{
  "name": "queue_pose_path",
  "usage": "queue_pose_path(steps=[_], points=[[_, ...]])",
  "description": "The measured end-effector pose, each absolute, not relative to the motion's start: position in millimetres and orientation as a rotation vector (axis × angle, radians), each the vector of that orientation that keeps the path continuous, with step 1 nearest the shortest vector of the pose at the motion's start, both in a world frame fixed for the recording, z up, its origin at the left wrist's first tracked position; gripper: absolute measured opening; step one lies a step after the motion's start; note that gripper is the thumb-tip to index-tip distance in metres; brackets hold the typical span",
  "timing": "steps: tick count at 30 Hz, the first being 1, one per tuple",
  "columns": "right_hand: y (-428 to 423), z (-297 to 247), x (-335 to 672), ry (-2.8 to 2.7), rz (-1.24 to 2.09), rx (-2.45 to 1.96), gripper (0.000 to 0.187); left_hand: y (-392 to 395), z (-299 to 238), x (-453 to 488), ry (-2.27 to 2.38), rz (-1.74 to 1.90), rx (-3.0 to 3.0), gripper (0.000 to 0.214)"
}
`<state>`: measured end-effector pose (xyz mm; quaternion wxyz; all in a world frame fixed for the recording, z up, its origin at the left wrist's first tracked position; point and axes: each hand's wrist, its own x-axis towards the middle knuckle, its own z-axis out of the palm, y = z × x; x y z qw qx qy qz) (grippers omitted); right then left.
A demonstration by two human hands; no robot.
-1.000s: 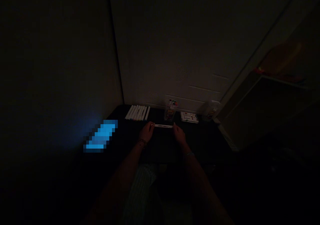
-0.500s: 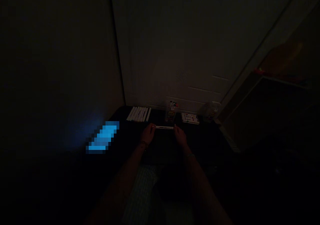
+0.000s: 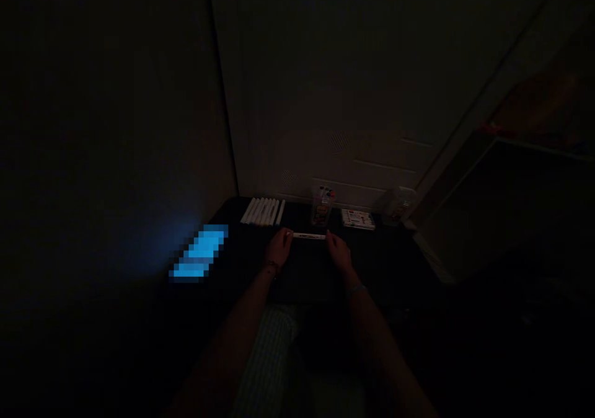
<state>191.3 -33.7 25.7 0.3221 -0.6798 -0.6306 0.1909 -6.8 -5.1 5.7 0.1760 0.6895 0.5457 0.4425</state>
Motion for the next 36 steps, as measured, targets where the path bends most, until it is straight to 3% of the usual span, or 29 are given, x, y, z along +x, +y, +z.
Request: queue_pose_path(steps=[28, 36], points=[[-30.5, 20.0, 193.5, -1.738, 0.460, -1.788, 0.057, 3.3, 1.9, -10.8, 1.566, 1.212, 1.834, 0.031], [-28.1, 22.4, 195.9, -1.750, 0.481, -1.865, 0.044, 0.4, 5.7, -10.2, 1.576, 1.189, 1.875, 0.031]])
